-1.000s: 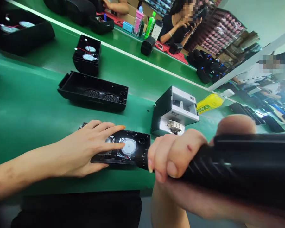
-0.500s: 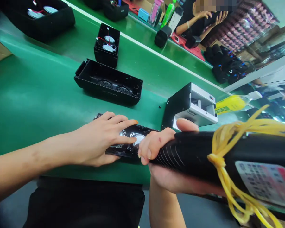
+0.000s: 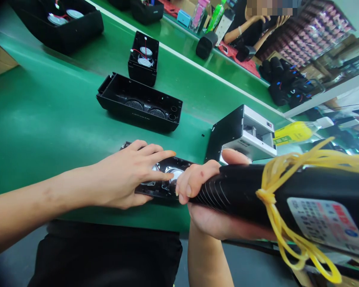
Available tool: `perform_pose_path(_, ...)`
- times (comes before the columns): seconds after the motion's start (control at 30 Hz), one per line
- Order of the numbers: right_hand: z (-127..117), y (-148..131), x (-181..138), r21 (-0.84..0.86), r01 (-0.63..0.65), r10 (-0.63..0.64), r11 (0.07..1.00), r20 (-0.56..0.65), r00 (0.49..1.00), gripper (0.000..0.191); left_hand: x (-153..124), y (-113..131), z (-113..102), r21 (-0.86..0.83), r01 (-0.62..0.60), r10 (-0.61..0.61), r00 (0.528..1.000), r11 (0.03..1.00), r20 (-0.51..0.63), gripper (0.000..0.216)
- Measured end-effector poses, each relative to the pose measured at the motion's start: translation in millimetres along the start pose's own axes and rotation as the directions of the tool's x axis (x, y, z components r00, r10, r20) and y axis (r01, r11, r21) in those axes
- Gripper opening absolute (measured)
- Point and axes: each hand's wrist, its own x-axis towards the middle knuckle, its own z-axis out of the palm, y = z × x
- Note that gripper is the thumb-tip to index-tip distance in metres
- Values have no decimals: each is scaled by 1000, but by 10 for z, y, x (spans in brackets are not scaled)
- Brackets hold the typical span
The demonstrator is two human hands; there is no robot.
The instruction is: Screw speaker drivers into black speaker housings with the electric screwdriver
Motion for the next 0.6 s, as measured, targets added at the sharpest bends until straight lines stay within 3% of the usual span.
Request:
perform_pose_path(0.17,6,22,-24,-5,-23,23,1000,23,999,36,2,-3,0,-3,-4,4,1000,1000,-5,58)
perform_pose_path(0.37,-3,184,-149,-14,135,-134,991,44,990,44,-11,8,-7,32,-29,30,999,999,-15,51)
perform_pose_path(0.6,-23,202,-212,-13,142,-140,990,109,984,41,-28,19,-12,46,-26,27,999,999,-20,51)
